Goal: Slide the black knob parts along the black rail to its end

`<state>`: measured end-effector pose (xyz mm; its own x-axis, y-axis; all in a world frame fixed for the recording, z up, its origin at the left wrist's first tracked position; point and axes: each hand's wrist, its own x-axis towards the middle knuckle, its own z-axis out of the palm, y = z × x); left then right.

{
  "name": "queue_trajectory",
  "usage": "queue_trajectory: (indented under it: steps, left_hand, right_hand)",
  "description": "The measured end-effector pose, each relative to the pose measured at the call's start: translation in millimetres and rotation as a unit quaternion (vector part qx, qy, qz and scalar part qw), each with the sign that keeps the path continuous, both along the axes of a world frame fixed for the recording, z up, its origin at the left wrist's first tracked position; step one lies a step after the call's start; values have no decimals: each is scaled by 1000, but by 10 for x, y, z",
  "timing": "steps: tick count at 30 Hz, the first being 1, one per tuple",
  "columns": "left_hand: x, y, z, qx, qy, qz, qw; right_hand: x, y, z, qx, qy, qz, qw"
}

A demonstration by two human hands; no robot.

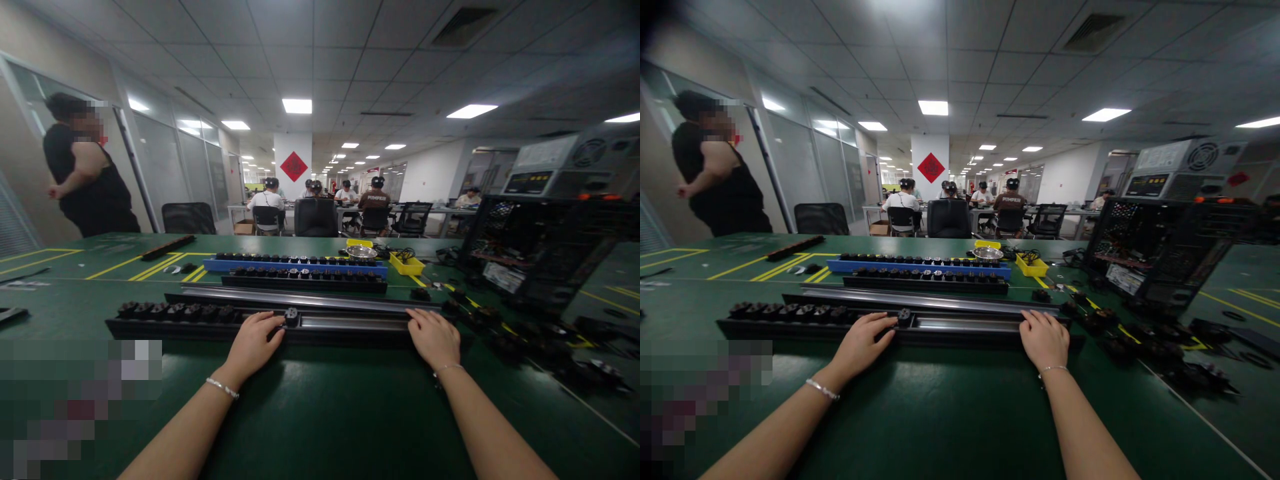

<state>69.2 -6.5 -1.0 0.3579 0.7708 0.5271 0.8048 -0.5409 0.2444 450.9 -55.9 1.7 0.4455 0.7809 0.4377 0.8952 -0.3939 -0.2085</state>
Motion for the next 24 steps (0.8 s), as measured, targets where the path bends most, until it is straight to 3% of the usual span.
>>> queue_trajectory:
  steps: [24]
  left_hand:
    - [85,-57,28,-28,15,-37,999]
  right_hand:
    - [4,6,7,-7,-7,2,1000]
